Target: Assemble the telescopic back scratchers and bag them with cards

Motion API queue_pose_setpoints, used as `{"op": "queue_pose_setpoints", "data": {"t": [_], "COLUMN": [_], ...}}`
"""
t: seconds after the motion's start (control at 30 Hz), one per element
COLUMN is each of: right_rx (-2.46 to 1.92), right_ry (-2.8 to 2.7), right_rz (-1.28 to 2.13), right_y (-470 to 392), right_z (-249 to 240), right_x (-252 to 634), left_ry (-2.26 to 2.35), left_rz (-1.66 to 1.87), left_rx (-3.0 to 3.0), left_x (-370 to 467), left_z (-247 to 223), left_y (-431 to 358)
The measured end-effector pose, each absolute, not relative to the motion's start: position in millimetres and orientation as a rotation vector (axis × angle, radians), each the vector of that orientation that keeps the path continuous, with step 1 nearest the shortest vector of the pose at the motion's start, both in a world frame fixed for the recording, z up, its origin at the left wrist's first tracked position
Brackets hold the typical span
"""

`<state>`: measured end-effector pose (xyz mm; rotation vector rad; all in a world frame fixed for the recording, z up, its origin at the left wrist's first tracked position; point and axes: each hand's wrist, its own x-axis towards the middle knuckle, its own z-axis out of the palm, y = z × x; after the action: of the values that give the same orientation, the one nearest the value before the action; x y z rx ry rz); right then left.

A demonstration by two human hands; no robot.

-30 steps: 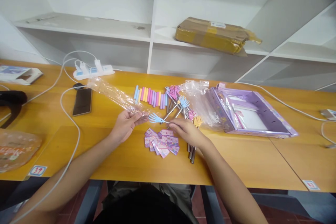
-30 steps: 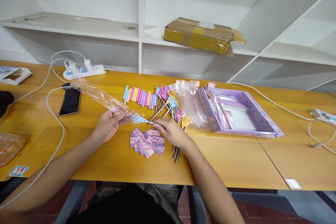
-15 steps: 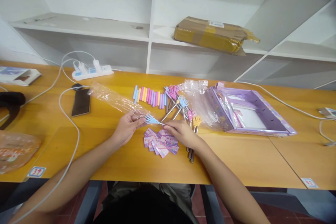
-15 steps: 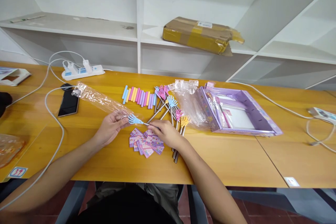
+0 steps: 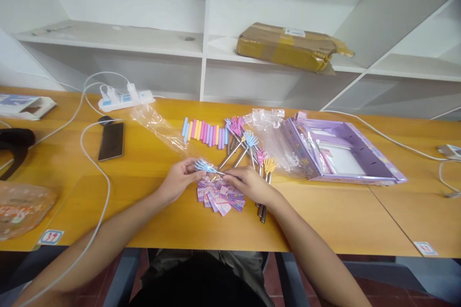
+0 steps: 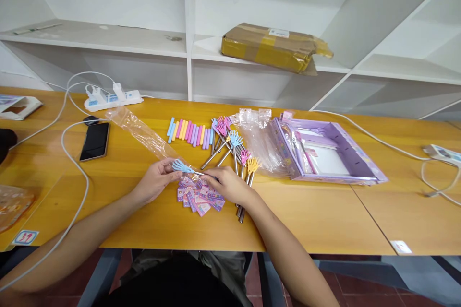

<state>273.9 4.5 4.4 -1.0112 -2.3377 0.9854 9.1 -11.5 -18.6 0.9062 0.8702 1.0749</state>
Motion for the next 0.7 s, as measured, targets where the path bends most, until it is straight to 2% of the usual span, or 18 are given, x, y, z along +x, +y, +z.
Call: {"op": "queue_pose_setpoints", "data": {"t": [0.1, 0.27, 0.37, 0.53, 0.7], "right_rx": [-1.059, -1.156, -1.126, -1.03, -0.998], "right_ry": [-2.28, -2.253, -2.238, -2.228, -2.178], "right_rz": [1.041, 0.978, 1.004, 1.084, 1.117], "right_y": [2, 4, 8, 5, -2], "right_z": [8, 13, 16, 15, 7], "right_x": [272, 283, 291, 283, 268], "left_ry": [0.88, 0.921, 0.89, 0.925, 0.94], "left_rz": [1.107, 1.42, 1.489, 1.4, 1.092], "left_rx": [0.898, 0.714, 0.677, 0.72, 0.984], "left_x": [12, 2, -6, 7, 24], "left_z": [-19, -3, 5, -10, -27], "left_y": [-13, -1, 6, -5, -30]}}
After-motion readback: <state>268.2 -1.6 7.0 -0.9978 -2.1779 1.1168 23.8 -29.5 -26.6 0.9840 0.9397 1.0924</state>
